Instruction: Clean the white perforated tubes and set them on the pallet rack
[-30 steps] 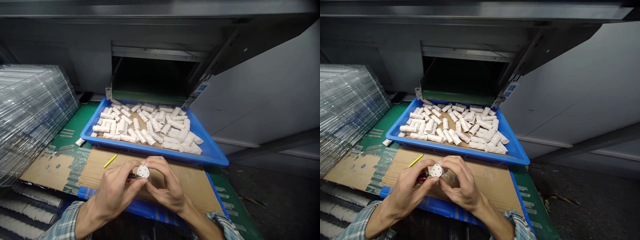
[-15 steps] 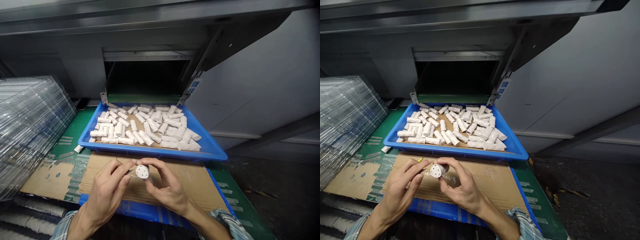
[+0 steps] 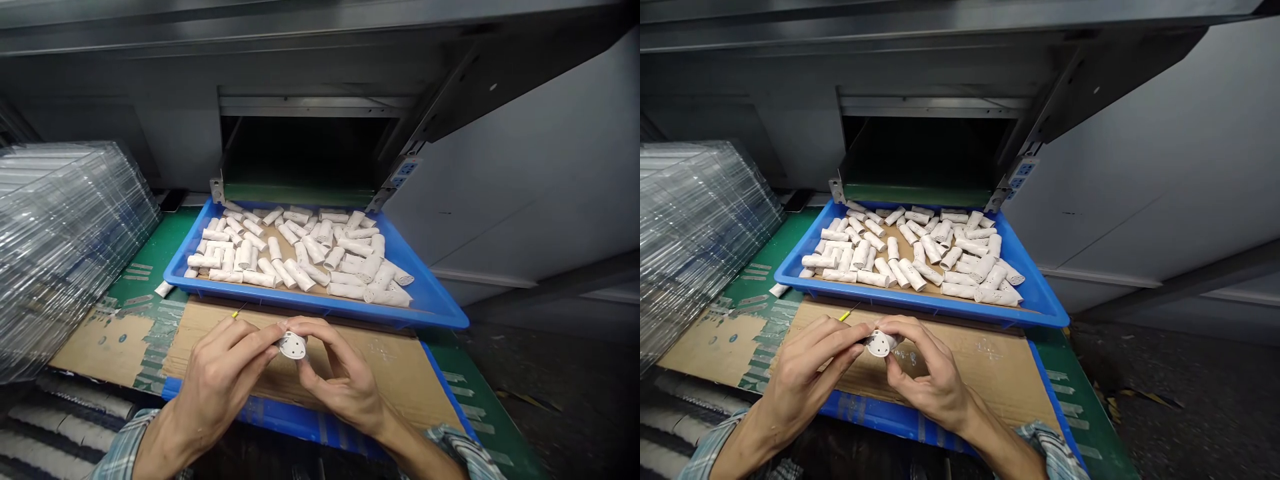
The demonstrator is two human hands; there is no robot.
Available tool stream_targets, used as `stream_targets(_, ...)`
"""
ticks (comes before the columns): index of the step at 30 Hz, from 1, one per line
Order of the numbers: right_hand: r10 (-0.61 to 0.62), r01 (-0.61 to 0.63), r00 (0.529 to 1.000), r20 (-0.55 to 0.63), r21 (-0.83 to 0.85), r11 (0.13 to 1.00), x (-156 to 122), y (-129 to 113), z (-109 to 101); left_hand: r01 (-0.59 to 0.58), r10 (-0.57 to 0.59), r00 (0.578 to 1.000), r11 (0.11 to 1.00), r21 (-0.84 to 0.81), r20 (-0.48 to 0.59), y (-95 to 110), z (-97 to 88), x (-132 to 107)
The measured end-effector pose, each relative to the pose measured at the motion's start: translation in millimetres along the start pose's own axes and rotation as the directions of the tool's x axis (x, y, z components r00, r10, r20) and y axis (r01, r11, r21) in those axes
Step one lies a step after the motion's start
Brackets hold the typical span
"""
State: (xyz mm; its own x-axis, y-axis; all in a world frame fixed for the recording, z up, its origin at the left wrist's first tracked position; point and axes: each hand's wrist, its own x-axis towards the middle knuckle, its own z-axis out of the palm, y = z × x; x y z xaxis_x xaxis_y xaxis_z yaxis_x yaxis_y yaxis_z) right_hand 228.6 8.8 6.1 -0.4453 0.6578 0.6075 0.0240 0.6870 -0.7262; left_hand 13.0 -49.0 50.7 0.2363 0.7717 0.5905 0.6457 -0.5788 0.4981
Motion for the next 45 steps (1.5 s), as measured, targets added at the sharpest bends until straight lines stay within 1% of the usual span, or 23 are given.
stream_targets(6,-0.026,0.026,1.000,-0.006,-0.033,0.999,4,-3,-1,0.019,-0.019,1.000,1.000,-0.019,0.000,-1,0.9,-2)
stream_targets(16,-0.059,0.059,0.998,0.002,-0.067,0.996,2,-1,0,0.031,-0.032,0.999,0.998,-0.045,-0.012,-1,-0.7,1)
stream_targets(23,-0.067,0.066,0.998,-0.008,-0.090,0.994,4,-2,-1,0.027,-0.027,1.000,1.000,0.003,-0.006,-1,-2.4,1)
stream_targets(27,-0.068,0.066,0.998,-0.017,-0.089,0.994,5,-4,0,0.035,-0.035,0.999,0.999,-0.001,-0.004,-1,-2.8,2)
stream_targets(31,-0.059,0.058,0.998,-0.019,-0.070,0.996,7,-5,-1,0.045,-0.047,0.999,0.996,-0.072,-0.021,-4,-2.0,1)
stream_targets(33,-0.050,0.049,0.999,-0.012,-0.061,0.997,5,-4,-2,0.101,-0.106,0.994,0.987,-0.126,-0.032,-5,0.1,0)
stream_targets(35,-0.024,0.024,1.000,0.000,-0.055,0.998,0,-2,-2,0.148,-0.154,0.988,0.965,-0.215,-0.011,-5,3.7,-1)
stream_targets(37,0.015,-0.015,1.000,-0.014,-0.034,0.999,-6,1,-2,0.158,-0.157,0.987,0.931,-0.330,0.032,-4,8.2,-1)
stream_targets(39,0.066,-0.065,0.997,-0.033,0.034,0.997,-9,4,-1,0.144,-0.134,0.990,0.901,-0.410,0.052,-2,12.5,0)
stream_targets(42,0.105,-0.108,0.994,0.025,0.185,0.977,-8,6,-2,0.113,-0.113,0.993,0.907,-0.406,0.024,0,16.6,0)
stream_targets(45,0.126,-0.136,0.991,0.055,0.256,0.957,0,5,-4,0.040,-0.054,0.998,0.934,-0.355,-0.030,4,18.2,-3)
